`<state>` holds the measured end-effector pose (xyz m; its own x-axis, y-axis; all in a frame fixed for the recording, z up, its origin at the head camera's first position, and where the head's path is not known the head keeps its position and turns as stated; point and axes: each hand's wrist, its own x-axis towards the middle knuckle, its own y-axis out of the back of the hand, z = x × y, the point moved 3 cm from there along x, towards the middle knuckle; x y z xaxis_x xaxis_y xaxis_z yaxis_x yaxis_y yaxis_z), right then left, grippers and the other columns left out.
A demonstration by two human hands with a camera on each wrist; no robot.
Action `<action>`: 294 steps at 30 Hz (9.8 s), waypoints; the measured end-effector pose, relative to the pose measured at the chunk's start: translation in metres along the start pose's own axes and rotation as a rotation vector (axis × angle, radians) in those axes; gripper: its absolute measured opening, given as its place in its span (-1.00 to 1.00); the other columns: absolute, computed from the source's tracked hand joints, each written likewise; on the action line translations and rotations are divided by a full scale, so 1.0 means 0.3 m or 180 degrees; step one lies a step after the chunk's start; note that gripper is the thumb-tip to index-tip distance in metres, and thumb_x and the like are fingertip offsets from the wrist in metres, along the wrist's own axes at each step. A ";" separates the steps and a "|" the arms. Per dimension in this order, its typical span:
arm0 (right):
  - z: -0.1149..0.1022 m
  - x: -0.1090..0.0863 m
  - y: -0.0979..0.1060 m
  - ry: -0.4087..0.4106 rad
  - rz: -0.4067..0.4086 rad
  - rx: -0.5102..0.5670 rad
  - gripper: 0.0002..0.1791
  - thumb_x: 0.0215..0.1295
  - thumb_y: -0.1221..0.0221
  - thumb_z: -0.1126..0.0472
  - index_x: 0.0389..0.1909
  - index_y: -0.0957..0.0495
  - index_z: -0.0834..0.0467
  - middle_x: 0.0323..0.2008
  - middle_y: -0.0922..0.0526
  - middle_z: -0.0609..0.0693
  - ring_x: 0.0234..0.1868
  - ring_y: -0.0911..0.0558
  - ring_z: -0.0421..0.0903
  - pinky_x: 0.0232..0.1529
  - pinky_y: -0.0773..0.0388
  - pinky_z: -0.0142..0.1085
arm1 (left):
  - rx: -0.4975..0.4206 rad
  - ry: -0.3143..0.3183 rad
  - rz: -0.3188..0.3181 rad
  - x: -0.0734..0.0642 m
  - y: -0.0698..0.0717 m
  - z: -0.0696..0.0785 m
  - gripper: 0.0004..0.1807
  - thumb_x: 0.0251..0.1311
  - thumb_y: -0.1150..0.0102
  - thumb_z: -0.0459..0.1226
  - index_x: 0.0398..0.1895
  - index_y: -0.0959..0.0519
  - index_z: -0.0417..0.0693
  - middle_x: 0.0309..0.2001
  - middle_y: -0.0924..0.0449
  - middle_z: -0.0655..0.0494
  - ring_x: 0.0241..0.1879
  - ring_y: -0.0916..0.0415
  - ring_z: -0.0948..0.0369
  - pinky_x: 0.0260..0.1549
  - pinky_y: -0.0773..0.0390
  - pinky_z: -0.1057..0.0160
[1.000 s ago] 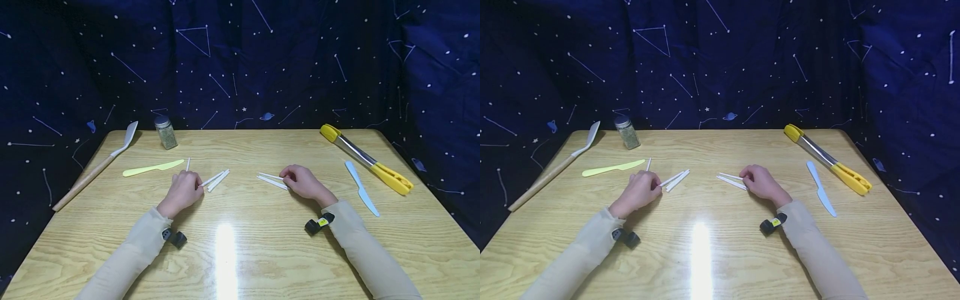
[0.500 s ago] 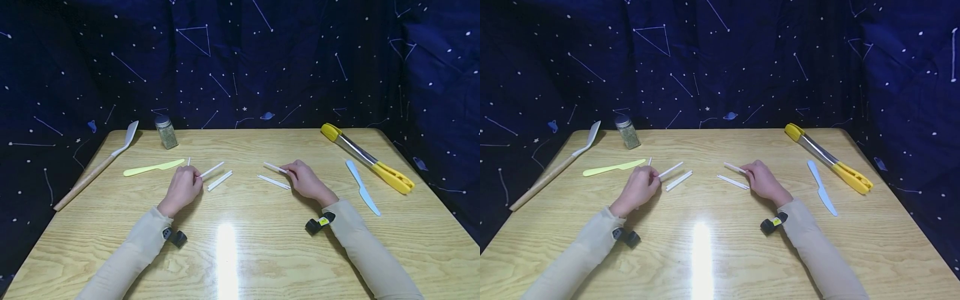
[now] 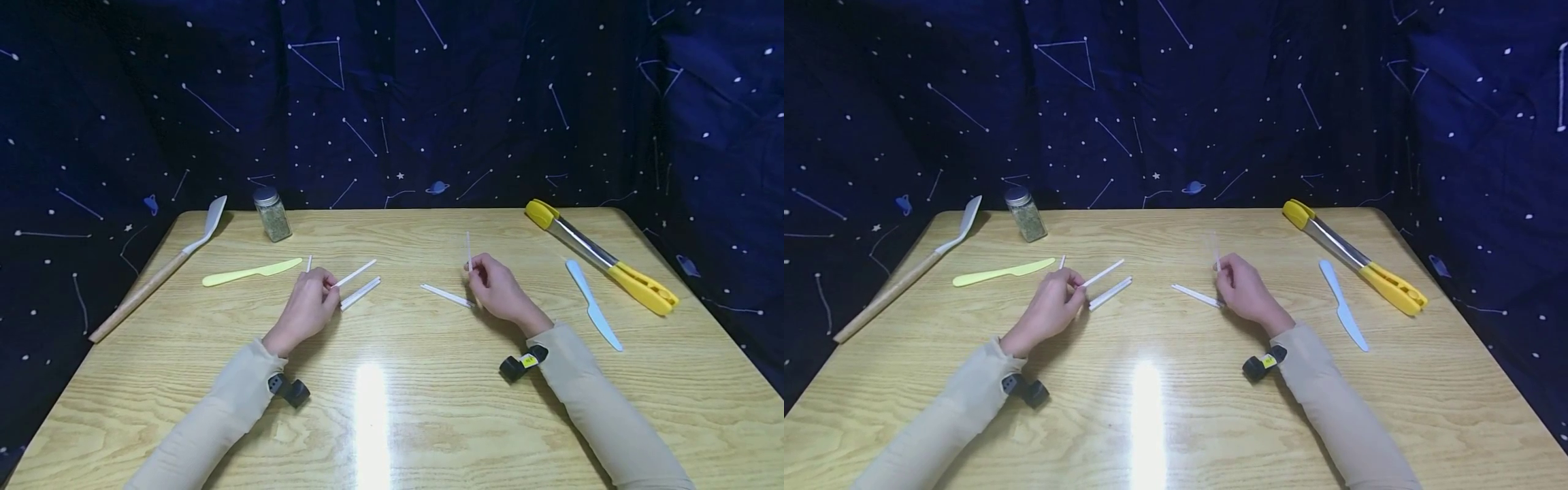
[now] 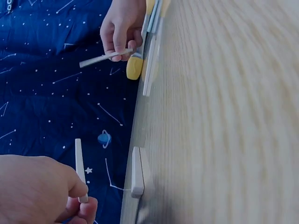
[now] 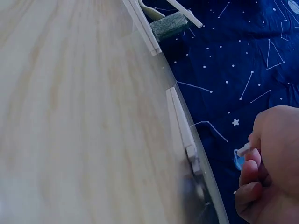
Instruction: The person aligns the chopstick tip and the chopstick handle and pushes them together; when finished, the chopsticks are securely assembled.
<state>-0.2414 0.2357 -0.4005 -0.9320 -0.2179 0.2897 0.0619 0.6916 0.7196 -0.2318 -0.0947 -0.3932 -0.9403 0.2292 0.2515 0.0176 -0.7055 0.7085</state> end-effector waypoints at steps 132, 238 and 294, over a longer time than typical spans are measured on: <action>-0.153 -0.047 -0.068 -0.0049 -0.0800 0.2445 -0.72 0.41 0.05 0.38 -0.06 -0.36 0.59 -0.36 -0.61 -0.10 -0.41 -0.57 -0.25 -0.30 -0.54 -0.42 | -0.1236 -0.1531 -0.0754 -0.139 -0.178 0.197 -0.44 0.00 -0.42 -0.36 0.12 -0.46 -0.20 -0.19 -0.71 0.08 -0.39 -0.53 0.19 -0.26 -0.55 0.21; 0.019 -0.002 -0.021 -0.0125 -0.0961 0.1051 -0.82 0.35 -0.06 0.38 -0.09 -0.49 0.38 -0.44 -0.54 0.08 -0.47 -0.48 -0.21 -0.42 -0.43 -0.42 | 0.0461 -0.0576 -0.1109 0.030 0.154 -0.182 -0.38 -0.37 -0.63 -0.08 -0.12 -0.67 -0.11 -0.36 -0.34 -0.08 -0.31 -0.08 0.10 -0.33 -0.10 0.22; 0.014 -0.020 -0.034 -0.0160 -0.1032 0.0086 -0.85 0.21 -0.28 0.31 -0.20 -0.61 0.22 -0.46 -0.45 -0.06 -0.43 -0.39 -0.16 -0.42 -0.31 -0.43 | 0.0003 -0.0374 -0.0577 -0.002 -0.026 -0.031 -0.82 0.31 -0.08 -0.41 -0.11 -0.56 -0.35 -0.31 -0.43 -0.04 -0.35 -0.32 0.19 -0.34 -0.38 0.28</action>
<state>-0.2378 0.2329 -0.4121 -0.9181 -0.3960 0.0163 -0.2498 0.6100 0.7520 -0.2346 -0.0956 -0.4049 -0.8821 0.4290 0.1949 -0.1480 -0.6450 0.7497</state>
